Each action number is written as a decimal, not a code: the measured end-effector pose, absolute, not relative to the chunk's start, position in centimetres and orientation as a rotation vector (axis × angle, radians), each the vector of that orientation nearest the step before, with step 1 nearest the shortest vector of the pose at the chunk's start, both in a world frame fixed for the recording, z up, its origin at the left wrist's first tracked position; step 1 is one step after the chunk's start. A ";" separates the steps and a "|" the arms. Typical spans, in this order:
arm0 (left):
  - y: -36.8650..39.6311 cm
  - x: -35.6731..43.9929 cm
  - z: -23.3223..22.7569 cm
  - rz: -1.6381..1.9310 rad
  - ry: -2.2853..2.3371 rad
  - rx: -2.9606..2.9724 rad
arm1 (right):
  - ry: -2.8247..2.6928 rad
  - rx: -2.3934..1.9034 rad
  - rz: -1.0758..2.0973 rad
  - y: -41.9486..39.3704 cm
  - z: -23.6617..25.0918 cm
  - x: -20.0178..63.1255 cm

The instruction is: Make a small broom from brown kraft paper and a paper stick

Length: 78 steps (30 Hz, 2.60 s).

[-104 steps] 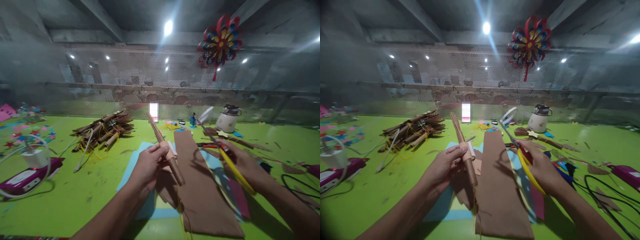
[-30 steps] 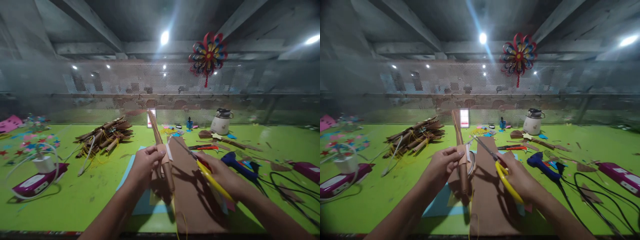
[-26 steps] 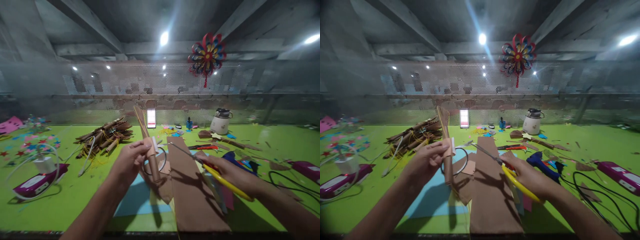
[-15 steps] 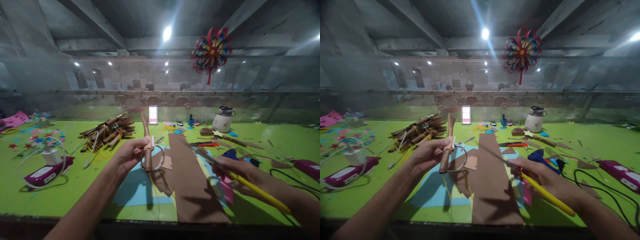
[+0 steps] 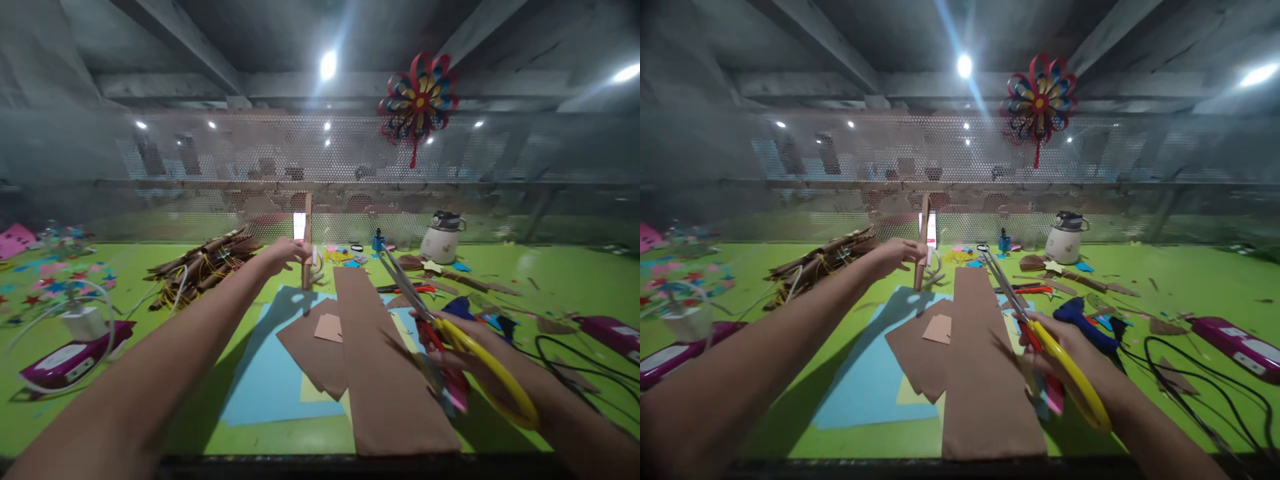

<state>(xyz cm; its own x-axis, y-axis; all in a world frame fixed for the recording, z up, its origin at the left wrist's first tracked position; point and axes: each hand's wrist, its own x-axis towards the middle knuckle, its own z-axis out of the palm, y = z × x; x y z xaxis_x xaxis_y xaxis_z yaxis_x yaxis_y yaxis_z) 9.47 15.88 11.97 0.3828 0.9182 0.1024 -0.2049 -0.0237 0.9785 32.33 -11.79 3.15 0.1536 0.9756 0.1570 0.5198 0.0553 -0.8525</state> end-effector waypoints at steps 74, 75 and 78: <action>3.9 7.2 5.7 0.909 0.748 0.821 | -1.934 -1.699 -0.575 -11.5 -1.2 33.0; 3.9 7.1 5.7 0.922 0.741 0.853 | -1.916 -1.750 -0.581 -11.4 -1.1 33.4; 3.8 7.1 5.7 0.958 0.718 0.954 | -1.891 -1.931 -0.596 -10.6 -1.0 34.4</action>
